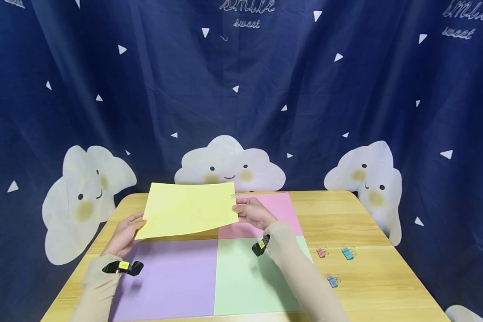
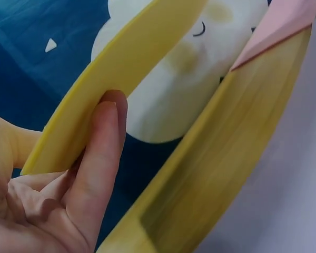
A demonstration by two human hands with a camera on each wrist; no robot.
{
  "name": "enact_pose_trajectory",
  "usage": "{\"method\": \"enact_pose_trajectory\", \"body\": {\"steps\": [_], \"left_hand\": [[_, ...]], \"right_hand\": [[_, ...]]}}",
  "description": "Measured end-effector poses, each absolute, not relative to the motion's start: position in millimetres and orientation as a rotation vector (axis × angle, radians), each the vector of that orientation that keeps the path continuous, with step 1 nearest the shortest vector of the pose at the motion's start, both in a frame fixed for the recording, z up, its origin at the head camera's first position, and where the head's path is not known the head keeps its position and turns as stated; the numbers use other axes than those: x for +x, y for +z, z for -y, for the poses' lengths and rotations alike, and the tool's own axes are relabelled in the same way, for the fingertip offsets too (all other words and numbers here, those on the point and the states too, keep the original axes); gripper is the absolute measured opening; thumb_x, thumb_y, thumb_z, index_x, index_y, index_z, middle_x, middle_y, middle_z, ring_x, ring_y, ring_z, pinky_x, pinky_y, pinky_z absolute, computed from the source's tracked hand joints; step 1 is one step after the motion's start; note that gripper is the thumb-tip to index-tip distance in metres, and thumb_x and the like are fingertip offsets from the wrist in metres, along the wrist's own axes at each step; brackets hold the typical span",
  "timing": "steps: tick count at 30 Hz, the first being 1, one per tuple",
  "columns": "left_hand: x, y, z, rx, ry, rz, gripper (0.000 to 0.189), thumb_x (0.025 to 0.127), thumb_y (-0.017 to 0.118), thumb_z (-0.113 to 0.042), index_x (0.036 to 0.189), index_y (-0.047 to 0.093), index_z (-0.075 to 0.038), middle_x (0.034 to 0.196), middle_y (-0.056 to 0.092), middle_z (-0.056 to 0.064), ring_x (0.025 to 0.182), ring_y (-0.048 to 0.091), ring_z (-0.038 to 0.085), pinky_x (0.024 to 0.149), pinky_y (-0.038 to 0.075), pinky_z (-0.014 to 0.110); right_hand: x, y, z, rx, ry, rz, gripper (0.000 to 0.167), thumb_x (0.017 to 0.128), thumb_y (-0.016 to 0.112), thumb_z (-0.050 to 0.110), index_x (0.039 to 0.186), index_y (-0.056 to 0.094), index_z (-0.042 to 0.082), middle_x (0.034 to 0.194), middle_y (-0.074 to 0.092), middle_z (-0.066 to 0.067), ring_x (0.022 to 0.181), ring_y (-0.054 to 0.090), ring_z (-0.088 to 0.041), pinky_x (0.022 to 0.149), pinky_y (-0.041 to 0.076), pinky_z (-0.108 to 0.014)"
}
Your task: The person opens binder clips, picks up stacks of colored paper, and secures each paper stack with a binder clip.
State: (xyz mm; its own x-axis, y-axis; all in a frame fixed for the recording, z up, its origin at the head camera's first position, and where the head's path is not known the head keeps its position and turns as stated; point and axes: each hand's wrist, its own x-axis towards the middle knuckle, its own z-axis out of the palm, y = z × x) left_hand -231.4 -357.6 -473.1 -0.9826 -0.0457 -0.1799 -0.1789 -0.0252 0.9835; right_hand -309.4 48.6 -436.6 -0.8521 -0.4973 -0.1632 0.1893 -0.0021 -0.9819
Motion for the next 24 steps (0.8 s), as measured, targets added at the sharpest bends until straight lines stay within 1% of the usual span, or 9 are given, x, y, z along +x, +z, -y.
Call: {"method": "enact_pose_trajectory", "body": {"steps": [3, 6, 8, 12, 17, 20, 22, 24], "left_hand": [[-234, -476, 361, -0.282, 2.147, -2.143, 0.065, 0.11, 0.046, -0.013, 0.163, 0.013, 0.003, 0.09, 0.07, -0.017, 0.082, 0.071, -0.001, 0.075, 0.063, 0.019], [-236, -480, 365, -0.329, 2.128, -2.149, 0.064, 0.11, 0.044, -0.012, 0.163, 0.012, 0.002, 0.088, 0.069, -0.016, 0.079, 0.071, 0.0, 0.072, 0.063, 0.02], [-238, -483, 366, -0.353, 2.119, -2.146, 0.063, 0.11, 0.044, -0.011, 0.163, 0.012, 0.002, 0.086, 0.069, -0.016, 0.078, 0.071, 0.0, 0.072, 0.063, 0.02], [-243, -488, 371, -0.368, 2.118, -2.14, 0.063, 0.109, 0.044, -0.009, 0.163, 0.013, 0.004, 0.085, 0.07, -0.016, 0.077, 0.071, 0.0, 0.072, 0.064, 0.021], [-247, -490, 375, -0.395, 2.062, -2.184, 0.063, 0.109, 0.044, -0.01, 0.162, 0.013, 0.005, 0.085, 0.068, -0.017, 0.078, 0.07, -0.001, 0.072, 0.063, 0.02], [-249, -493, 378, -0.425, 2.015, -2.216, 0.063, 0.109, 0.044, -0.01, 0.162, 0.014, 0.004, 0.085, 0.066, -0.017, 0.077, 0.069, -0.001, 0.072, 0.062, 0.02], [-250, -496, 379, -0.44, 1.983, -2.241, 0.063, 0.108, 0.045, -0.01, 0.162, 0.016, 0.005, 0.085, 0.065, -0.016, 0.076, 0.068, 0.0, 0.071, 0.062, 0.02], [-251, -498, 381, -0.457, 1.937, -2.281, 0.062, 0.108, 0.045, -0.01, 0.161, 0.018, 0.005, 0.085, 0.064, -0.015, 0.075, 0.067, 0.0, 0.07, 0.062, 0.021]], "right_hand": [[-312, -442, -43, -0.309, -1.897, -1.815, 0.042, 0.103, 0.053, 0.0, 0.145, 0.05, -0.009, 0.124, 0.072, -0.019, 0.099, 0.073, -0.017, 0.088, 0.065, -0.031], [-315, -446, -36, -0.294, -1.887, -1.818, 0.044, 0.102, 0.054, -0.001, 0.145, 0.051, -0.009, 0.117, 0.074, -0.014, 0.093, 0.072, -0.014, 0.081, 0.063, -0.026], [-315, -449, -33, -0.287, -1.882, -1.819, 0.045, 0.1, 0.055, -0.002, 0.145, 0.05, -0.01, 0.116, 0.073, -0.014, 0.092, 0.072, -0.014, 0.081, 0.063, -0.025], [-315, -454, -27, -0.247, -1.889, -1.822, 0.049, 0.099, 0.056, -0.004, 0.147, 0.046, -0.011, 0.12, 0.072, -0.019, 0.093, 0.072, -0.016, 0.081, 0.064, -0.025], [-316, -465, -20, -0.211, -1.868, -1.878, 0.053, 0.098, 0.059, -0.005, 0.149, 0.046, -0.009, 0.117, 0.073, -0.021, 0.09, 0.074, -0.018, 0.071, 0.063, -0.023], [-316, -473, -16, -0.187, -1.876, -1.885, 0.054, 0.096, 0.061, -0.007, 0.148, 0.047, -0.008, 0.115, 0.074, -0.023, 0.091, 0.076, -0.023, 0.073, 0.065, -0.028], [-317, -478, -13, -0.15, -1.883, -1.859, 0.056, 0.095, 0.061, -0.009, 0.149, 0.047, -0.006, 0.113, 0.074, -0.024, 0.091, 0.077, -0.026, 0.075, 0.067, -0.034], [-317, -482, -11, -0.105, -1.871, -1.85, 0.059, 0.094, 0.062, -0.009, 0.15, 0.047, -0.003, 0.109, 0.075, -0.022, 0.088, 0.077, -0.026, 0.075, 0.067, -0.037]]}}
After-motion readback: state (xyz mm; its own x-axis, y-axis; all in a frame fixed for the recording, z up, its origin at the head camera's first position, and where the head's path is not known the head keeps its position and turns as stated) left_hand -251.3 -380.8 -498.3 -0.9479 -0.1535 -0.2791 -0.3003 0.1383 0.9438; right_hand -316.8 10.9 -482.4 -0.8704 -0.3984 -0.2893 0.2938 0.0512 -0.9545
